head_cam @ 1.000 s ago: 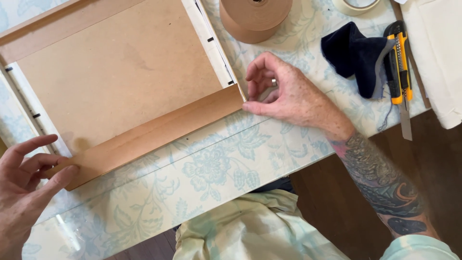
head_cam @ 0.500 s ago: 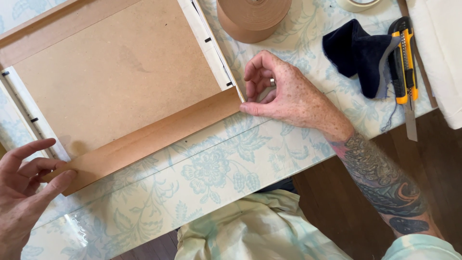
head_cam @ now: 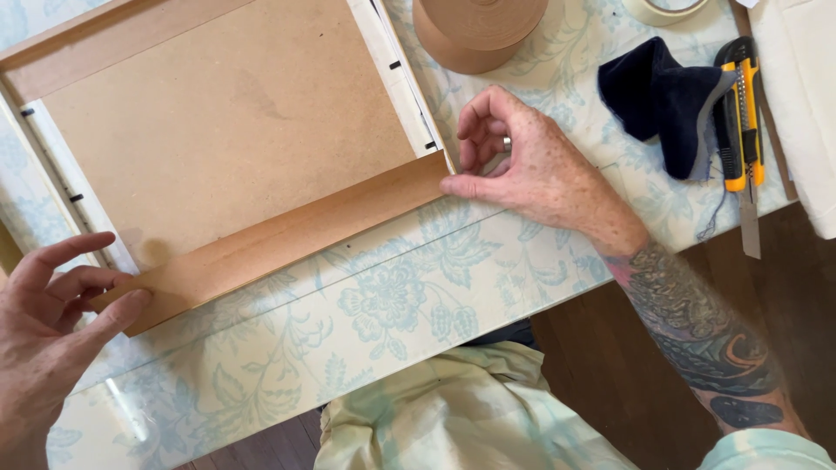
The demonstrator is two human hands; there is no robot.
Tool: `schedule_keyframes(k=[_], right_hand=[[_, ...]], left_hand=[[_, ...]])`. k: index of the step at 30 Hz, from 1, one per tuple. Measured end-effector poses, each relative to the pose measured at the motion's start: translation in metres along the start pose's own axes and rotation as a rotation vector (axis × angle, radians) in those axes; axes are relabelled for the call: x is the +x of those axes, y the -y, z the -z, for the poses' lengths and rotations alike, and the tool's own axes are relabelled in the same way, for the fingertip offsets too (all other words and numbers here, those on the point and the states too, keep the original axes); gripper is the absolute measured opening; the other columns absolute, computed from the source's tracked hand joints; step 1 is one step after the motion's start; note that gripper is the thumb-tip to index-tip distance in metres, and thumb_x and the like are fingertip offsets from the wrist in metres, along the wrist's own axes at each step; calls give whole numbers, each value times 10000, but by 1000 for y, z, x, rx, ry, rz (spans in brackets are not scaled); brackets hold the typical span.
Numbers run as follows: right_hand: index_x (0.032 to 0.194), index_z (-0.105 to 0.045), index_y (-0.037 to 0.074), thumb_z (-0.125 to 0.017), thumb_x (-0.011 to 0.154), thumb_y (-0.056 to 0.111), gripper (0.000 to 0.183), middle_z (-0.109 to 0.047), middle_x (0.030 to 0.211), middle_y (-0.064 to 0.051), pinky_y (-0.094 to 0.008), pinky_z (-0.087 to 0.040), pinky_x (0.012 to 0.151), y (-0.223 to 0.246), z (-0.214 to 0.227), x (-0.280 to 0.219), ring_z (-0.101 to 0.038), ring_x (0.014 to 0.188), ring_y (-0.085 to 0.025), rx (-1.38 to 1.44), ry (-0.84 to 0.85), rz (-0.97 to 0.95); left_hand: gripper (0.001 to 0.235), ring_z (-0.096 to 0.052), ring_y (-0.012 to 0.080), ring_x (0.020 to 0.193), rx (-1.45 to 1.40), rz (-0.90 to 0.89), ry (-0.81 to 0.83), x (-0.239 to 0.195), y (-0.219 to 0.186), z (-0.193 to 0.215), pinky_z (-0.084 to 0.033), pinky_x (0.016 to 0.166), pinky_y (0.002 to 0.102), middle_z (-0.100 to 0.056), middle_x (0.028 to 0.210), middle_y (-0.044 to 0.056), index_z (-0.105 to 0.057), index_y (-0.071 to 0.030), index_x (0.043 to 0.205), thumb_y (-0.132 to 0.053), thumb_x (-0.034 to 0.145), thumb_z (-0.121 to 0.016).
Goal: Measuring, cutting, and applying adhesive paper tape to the back of a picture frame using a utility knife and a brush.
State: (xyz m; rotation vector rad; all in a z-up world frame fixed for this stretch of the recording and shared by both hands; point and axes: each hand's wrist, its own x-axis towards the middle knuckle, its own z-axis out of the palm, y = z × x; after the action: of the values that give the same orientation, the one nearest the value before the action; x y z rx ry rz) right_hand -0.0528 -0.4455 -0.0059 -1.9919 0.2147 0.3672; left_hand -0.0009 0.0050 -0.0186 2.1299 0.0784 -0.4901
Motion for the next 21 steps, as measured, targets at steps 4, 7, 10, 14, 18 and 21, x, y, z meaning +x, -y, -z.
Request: schedule_keyframes(k=[4,7,10,14,18,21], right_hand=[[1068,-547,143,-880,837,78,410,-635,941,18,-172,-613,733,2,0,4,-629,823,-72,-42,1,7],[1080,-551,137,-865,843,63,401,-631,950,8,-178,-626,739,3,1,5,-638,823,-81,-57,20,-20],[1092,-545,119,-846,851,38,394,-630,964,-10,-195,-625,755,2,0,6,-653,834,-106,-66,27,-40],[1081,-528,96,-860,802,-4,445,-638,939,-39,-228,-637,791,-9,-3,7,-656,854,-133,41,48,-9],[1118,-541,58,-867,757,55,486,-664,998,-101,-306,-599,924,7,-10,2,-674,946,-215,-110,-51,-136],[1163,-514,72,-855,782,62,512,-649,1033,-107,-305,-562,954,-48,-9,11,-657,969,-207,-112,-101,-48]], left_hand=[[643,-564,162,843,-21,-9,1,0,4,0,-460,892,261,-647,970,115,-559,-48,1462,35,850,-737],[621,-566,179,820,1,18,0,-2,-8,0,-461,844,264,-672,975,135,-568,-58,1443,27,855,-748],[599,-584,168,807,-17,5,0,-5,-15,-1,-441,717,255,-689,953,147,-572,-38,1436,37,867,-742],[574,-635,162,882,23,107,-23,-2,-19,0,-494,846,267,-723,978,102,-599,-105,1379,13,840,-759],[522,-576,88,748,-59,-117,95,3,-1,12,-441,656,229,-698,889,26,-562,-110,1371,-50,892,-761],[513,-643,96,795,-83,-105,137,3,-4,13,-520,708,236,-743,941,22,-560,-129,1356,-64,891,-766]])
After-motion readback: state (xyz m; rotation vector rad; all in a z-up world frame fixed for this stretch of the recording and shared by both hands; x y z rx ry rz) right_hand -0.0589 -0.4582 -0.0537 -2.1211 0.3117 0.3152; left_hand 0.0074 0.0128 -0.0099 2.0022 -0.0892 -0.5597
